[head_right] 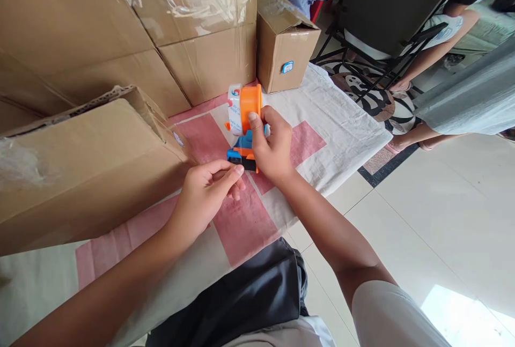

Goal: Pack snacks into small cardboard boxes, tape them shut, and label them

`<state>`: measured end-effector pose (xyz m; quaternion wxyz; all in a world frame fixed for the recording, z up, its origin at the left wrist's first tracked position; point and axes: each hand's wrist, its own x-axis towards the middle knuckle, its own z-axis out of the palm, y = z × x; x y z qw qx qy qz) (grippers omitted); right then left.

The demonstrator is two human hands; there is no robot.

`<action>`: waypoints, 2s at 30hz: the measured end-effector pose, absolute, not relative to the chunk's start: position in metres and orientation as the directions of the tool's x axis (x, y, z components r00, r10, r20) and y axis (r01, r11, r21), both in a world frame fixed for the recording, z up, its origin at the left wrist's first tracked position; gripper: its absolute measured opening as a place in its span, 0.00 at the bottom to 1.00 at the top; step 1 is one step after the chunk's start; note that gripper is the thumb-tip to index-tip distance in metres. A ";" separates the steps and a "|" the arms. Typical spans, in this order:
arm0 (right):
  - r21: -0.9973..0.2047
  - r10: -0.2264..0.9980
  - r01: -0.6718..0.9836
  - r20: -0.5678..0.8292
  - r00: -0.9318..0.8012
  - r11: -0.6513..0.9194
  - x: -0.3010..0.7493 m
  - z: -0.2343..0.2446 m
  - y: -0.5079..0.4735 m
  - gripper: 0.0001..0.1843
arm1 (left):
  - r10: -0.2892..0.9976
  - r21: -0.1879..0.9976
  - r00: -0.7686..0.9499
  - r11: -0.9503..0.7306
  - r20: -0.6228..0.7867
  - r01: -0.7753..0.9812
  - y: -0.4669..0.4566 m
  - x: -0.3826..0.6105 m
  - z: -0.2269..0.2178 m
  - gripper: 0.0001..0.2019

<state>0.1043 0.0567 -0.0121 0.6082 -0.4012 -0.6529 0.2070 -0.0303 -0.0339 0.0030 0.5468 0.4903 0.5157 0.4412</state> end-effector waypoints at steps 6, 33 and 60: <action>-0.633 0.683 0.316 0.727 -0.073 0.707 0.115 -0.015 0.065 0.21 | 0.989 0.976 0.087 0.104 -0.123 0.189 -0.036 -0.038 0.012 0.15; -0.530 0.501 0.514 0.840 0.209 0.674 0.115 -0.010 0.056 0.18 | 0.984 0.986 0.162 0.055 -0.081 0.155 -0.045 -0.049 0.028 0.10; -0.905 0.871 -0.011 0.405 0.278 0.424 0.115 -0.004 0.075 0.22 | 0.931 0.954 0.230 0.250 -0.284 0.165 -0.045 -0.029 -0.015 0.11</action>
